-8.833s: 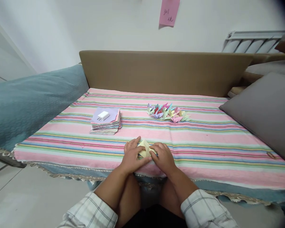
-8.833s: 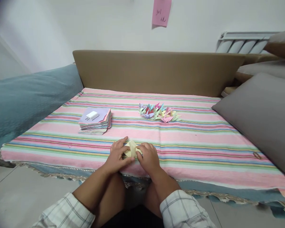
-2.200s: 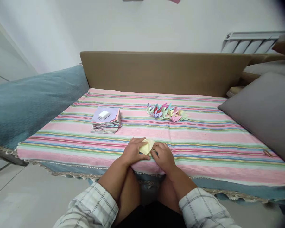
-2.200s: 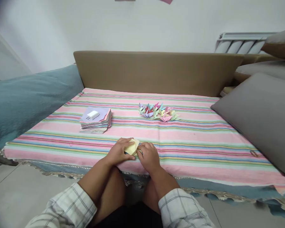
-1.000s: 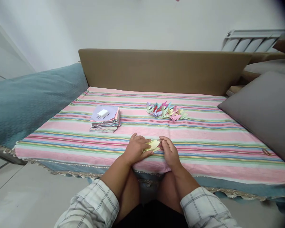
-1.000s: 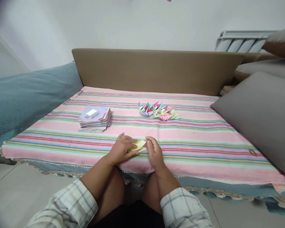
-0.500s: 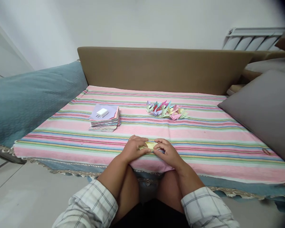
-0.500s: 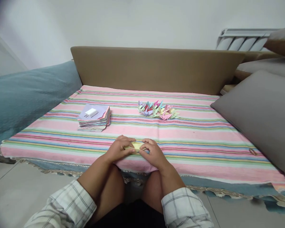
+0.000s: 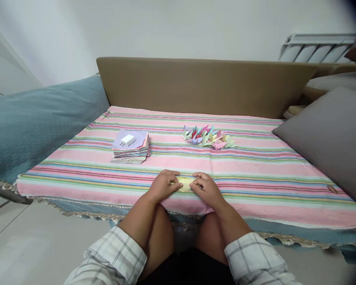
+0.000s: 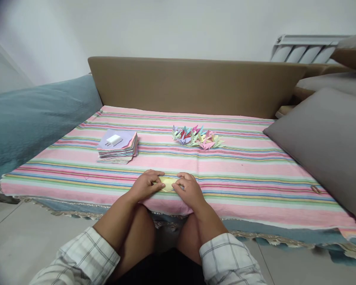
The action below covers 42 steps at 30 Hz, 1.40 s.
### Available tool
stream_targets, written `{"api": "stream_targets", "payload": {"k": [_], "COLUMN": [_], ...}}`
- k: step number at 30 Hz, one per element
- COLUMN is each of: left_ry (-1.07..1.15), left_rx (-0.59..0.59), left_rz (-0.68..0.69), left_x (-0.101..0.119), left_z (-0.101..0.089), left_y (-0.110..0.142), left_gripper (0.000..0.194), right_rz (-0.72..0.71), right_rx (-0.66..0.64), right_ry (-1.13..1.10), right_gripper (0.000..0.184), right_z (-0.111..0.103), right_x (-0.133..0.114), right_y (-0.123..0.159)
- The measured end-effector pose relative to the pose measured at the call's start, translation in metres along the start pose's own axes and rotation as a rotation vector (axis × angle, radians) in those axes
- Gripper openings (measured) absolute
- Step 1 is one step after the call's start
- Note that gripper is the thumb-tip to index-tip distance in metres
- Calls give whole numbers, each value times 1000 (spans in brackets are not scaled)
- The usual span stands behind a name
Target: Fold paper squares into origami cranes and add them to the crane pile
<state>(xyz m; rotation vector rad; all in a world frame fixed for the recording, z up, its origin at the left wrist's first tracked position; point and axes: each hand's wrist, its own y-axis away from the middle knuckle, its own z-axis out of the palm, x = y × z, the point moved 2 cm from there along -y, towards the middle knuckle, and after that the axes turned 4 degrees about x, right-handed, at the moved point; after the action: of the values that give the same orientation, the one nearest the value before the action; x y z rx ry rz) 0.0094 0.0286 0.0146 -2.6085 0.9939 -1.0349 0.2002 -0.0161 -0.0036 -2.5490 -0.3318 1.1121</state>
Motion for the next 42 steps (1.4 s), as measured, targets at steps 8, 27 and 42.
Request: {"api": "stream_targets", "payload": {"k": [8,27,42], "left_ry": [-17,-22,-100], "left_rx": [41,111,97], "left_rz": [-134,-233,-224], "left_x": [-5,-4,7], "left_z": [-1,-8,-2], "left_y": [-1,8,4], "left_gripper": [17,25,13], "right_rz": [14,-64,-189], "right_rx": [57,121,8], "right_ry": [52,142,396], "right_gripper": [16,17,26], "right_z": [5,9,14], "right_x": [-1,-17,-30], "right_y": [0,2,2]}}
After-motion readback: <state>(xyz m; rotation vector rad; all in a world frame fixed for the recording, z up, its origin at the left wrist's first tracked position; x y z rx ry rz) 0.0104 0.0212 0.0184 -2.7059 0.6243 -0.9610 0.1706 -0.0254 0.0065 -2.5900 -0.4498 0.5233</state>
